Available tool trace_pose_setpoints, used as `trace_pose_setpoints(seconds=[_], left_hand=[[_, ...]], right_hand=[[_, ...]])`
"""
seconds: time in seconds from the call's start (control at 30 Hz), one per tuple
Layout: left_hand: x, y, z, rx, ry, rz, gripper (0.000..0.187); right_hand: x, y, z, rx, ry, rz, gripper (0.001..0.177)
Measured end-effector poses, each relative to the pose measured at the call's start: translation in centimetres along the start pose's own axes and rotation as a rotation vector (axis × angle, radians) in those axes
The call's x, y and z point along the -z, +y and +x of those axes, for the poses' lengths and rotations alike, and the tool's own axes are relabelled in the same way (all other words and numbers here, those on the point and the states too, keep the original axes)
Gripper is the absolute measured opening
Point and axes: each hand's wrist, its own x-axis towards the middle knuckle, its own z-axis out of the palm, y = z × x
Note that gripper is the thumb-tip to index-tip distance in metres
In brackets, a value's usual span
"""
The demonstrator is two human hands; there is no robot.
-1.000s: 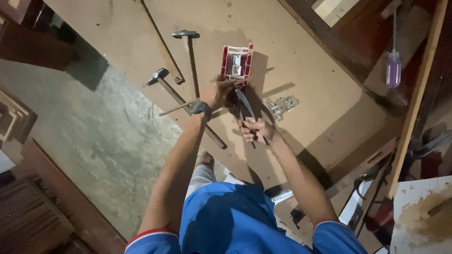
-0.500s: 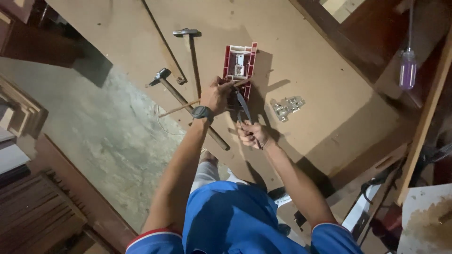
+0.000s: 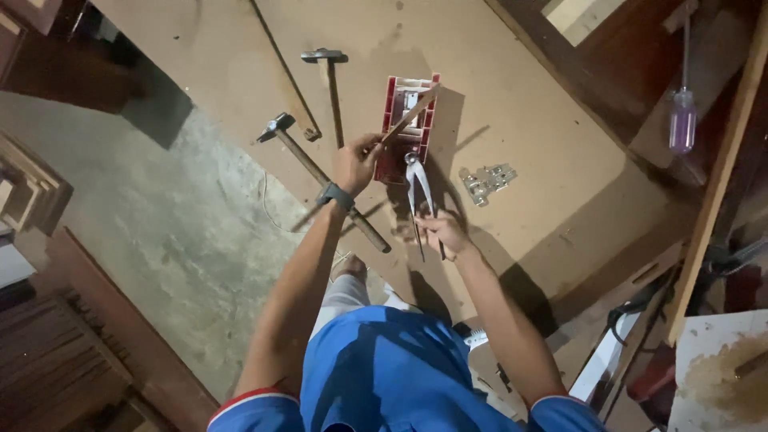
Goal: The person repeatedly uses a hammer to tap and shape a thin wooden stick held against a workbench. They periodically use pliers to grip and adjust the stick. The process involves alternating between hammering and gripping to refine the wood's shape.
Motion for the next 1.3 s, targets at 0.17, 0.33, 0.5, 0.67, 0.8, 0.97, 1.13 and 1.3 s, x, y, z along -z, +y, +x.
trace_pose_setpoints(seconds=[0.17,0.33,0.5,0.67,0.8,0.97,1.13,1.3], left_hand=[[0.4,-1.1,-1.1,0.289,-0.083,-0.582,0.036],[2.9,0.1,-2.1,0.437,-0.196,-0.897,0.03],[7.5,4.4,-4.9,0.482,-0.263,-0.989,0.029],[8.5,0.7,-5.2,0.533,-0.167,-1.018,0.032],[10.7,-4.7,-5.8,0.618,-0.051,-0.991,0.037],[14.7,-14.8,-5.2,0.651,0.089,-0.902,0.043],[19.1,-21.5,-4.3,0.717,0.378,-0.877,0.035],[21.1,-27.3,-0.4,0.8,0.379,-1.075,0.028]], right_hand=[[-15.0,-6.7,-10.0,-0.003,-0.083,0.117,0.036],[-5.9,-0.6,-1.9,-0.018,-0.413,0.245,0.066],[-4.0,1.1,-0.1,0.026,-0.474,0.267,0.076],[-8.9,-0.9,-4.4,0.083,-0.32,-0.055,0.069],[-2.9,0.9,-1.3,0.07,0.234,-0.577,0.04],[0.0,3.3,-0.9,0.331,0.816,-1.168,0.04],[-8.1,5.0,-4.7,0.19,1.126,-1.664,0.034],[-10.8,6.9,-2.5,0.672,1.45,-1.967,0.032]])
